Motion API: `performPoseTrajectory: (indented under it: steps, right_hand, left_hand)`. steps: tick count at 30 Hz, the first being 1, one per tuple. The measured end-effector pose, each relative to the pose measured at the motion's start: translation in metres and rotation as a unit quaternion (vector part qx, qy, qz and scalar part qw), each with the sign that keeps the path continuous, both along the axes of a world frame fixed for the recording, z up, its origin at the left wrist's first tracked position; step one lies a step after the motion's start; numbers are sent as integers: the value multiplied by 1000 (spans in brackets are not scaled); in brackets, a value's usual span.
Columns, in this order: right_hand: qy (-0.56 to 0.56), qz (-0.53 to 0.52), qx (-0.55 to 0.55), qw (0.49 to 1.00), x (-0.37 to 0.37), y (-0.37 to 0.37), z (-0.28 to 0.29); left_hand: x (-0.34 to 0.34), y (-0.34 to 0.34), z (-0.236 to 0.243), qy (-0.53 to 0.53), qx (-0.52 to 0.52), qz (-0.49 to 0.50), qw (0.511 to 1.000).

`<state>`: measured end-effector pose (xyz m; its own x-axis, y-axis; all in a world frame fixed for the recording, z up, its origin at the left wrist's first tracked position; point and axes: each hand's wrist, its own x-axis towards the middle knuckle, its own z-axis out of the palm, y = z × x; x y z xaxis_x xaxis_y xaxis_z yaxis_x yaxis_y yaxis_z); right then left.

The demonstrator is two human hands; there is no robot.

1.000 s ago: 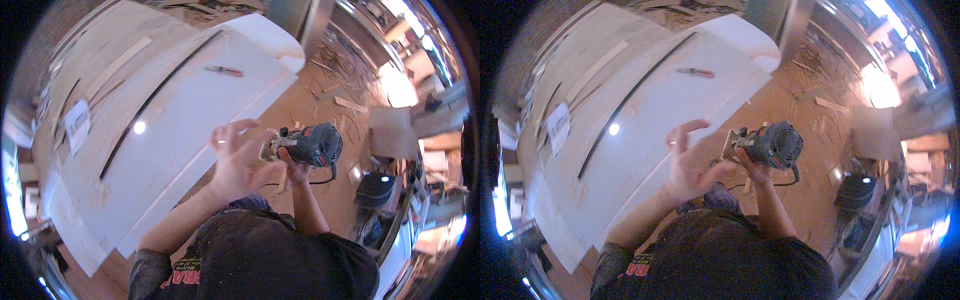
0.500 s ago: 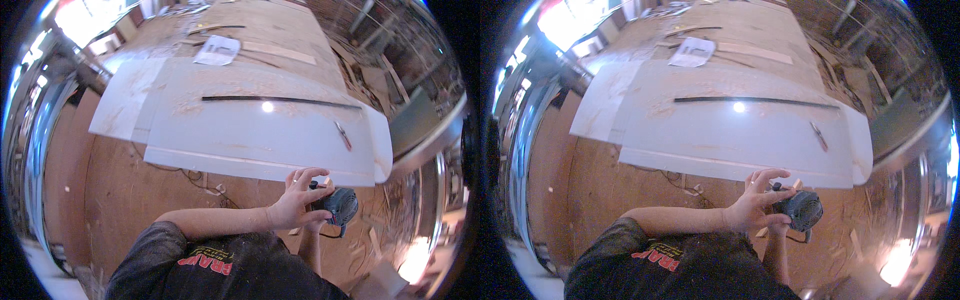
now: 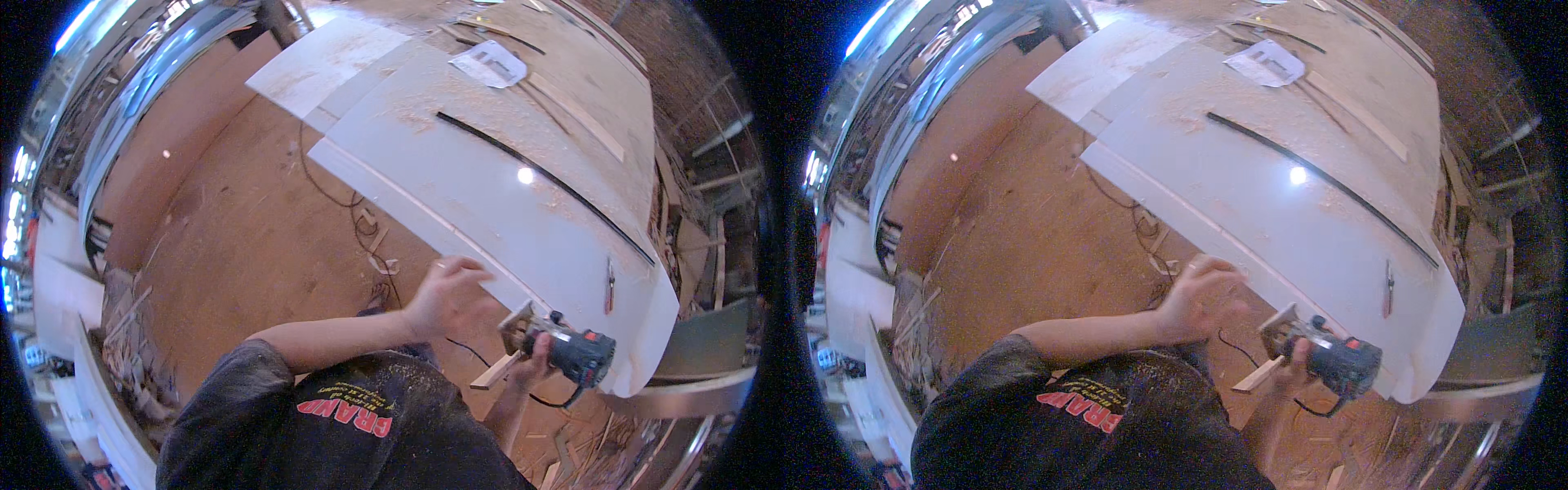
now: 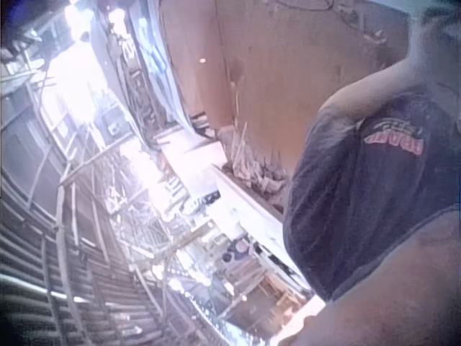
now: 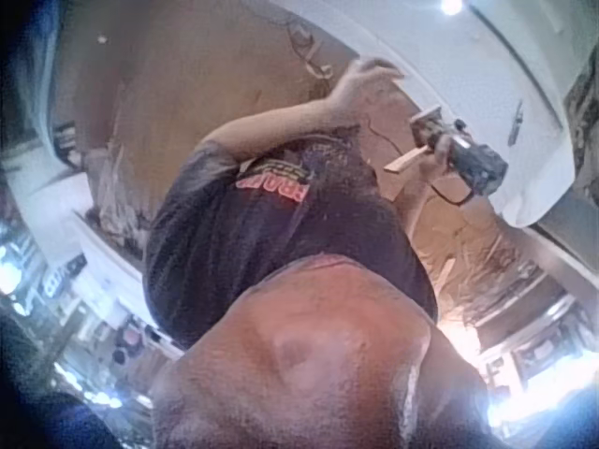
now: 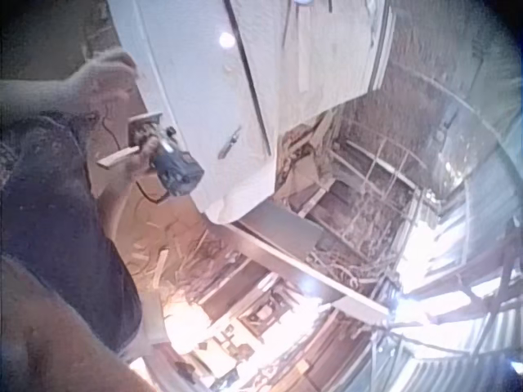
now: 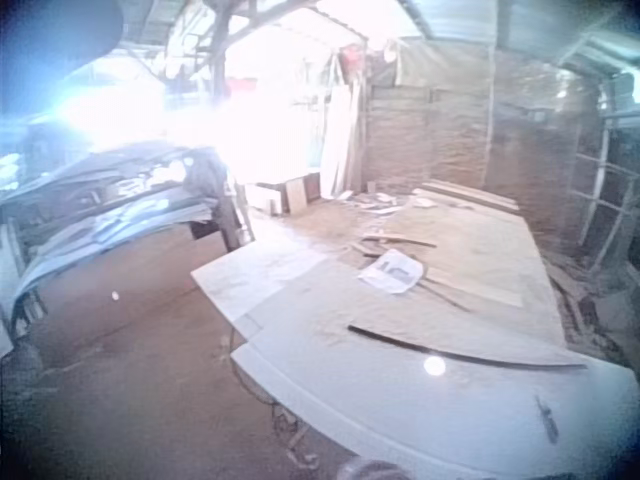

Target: The person uses a handheld router to cut a groove along the edge of a large white board. They repeatedly test the fit of a black strip into the groove, adjusting the router's guide and making additional passes to widen the cut until the strip fits snugly.

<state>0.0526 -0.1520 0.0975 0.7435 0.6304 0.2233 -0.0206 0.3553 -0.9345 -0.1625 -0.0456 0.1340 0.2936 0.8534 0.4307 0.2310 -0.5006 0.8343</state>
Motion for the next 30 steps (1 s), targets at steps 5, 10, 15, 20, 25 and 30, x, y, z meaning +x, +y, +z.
performPoseTrajectory:
  steps: [5,10,15,20,25,30]
  right_hand:
    - [149,-95,-1,984,63,-5,-17]
    - [62,-166,-6,984,61,7,41]
    - [140,-174,35,974,-13,34,84]
    - [166,-118,135,970,-70,68,121]
    - [197,40,230,952,-145,109,141]
    - [149,-41,239,959,-234,175,165]
  left_hand:
    - [-149,-13,-131,74,-220,111,966]
    - [-352,-139,-305,448,-608,157,637]
    - [-519,-267,-377,544,-535,6,646]
    - [-557,-220,-364,514,-533,31,671]
    - [-587,-109,-302,342,-477,184,788]
    - [-615,-53,-273,311,-415,205,830]
